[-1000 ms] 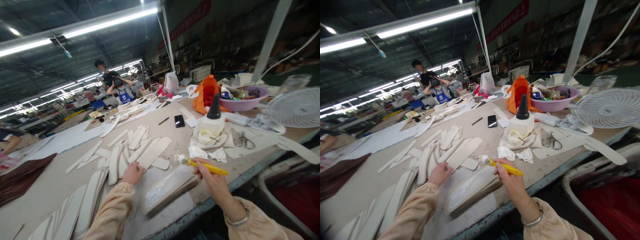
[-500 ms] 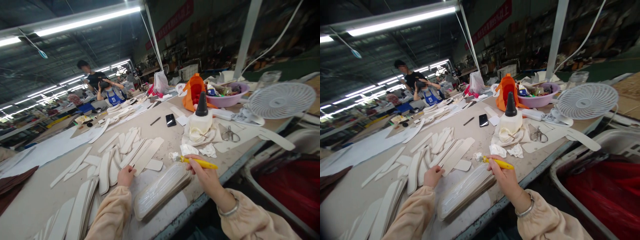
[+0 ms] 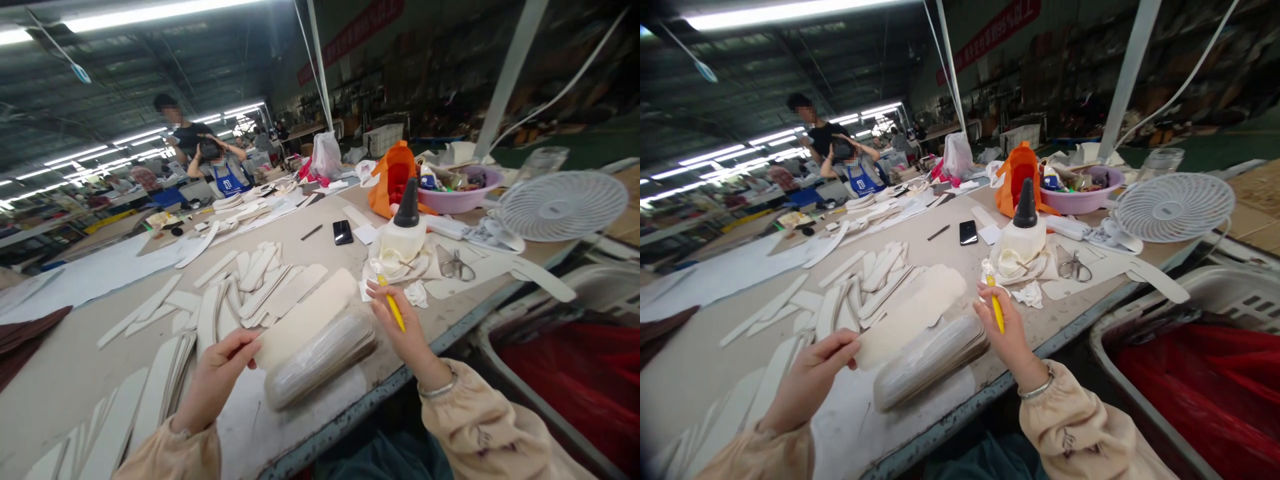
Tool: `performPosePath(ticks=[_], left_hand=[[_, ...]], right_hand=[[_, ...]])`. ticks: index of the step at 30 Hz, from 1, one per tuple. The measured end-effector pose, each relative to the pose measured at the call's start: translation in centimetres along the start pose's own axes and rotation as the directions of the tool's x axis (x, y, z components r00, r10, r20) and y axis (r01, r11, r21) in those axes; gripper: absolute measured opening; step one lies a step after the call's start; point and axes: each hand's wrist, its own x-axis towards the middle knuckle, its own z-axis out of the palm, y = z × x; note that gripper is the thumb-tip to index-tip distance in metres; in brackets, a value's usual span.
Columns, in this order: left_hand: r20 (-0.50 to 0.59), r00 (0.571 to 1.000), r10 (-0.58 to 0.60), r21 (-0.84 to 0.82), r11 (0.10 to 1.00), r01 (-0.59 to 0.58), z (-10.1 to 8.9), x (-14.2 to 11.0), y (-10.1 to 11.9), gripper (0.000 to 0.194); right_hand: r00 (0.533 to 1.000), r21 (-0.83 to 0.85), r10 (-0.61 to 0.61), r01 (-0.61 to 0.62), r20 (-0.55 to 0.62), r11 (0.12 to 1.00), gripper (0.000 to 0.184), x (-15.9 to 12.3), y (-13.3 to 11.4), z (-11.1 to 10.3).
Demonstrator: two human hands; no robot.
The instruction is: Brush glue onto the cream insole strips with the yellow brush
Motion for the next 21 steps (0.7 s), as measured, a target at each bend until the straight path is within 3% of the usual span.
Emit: performPosePath(ticks=[3,8,11,15,21], left_hand=[[0.047,0.991,-0.128,-0.097,0.987,0.132,1.6,-1.3,-0.8,0.025],[0.087,0.959,-0.268,-0.146,0.949,0.278,3.4,-1.9,-2.2,0.030],[0.071,0.944,-0.322,-0.124,0.936,0.328,3.7,-2.1,-3.4,0.033],[0.057,0.927,-0.371,-0.066,0.925,0.374,4.0,-2.2,-5.6,0.034],[0.018,0.932,-0.362,0.080,0.930,0.360,4.4,-2.2,-7.4,0.029]], right_hand=[[0.993,0.137,0.118,-0.120,0.024,0.983,0.033,-0.5,0.2,0.7],[0.984,0.101,0.165,-0.158,-0.070,0.982,0.042,-0.5,0.9,1.5],[0.991,-0.006,0.113,-0.113,-0.068,0.994,0.039,-0.5,1.4,1.6],[0.999,-0.275,0.046,-0.038,0.022,0.961,0.028,-1.1,1.9,1.4],[0.991,-0.523,0.095,-0.030,0.097,0.852,0.020,-1.7,2.3,1.2]])
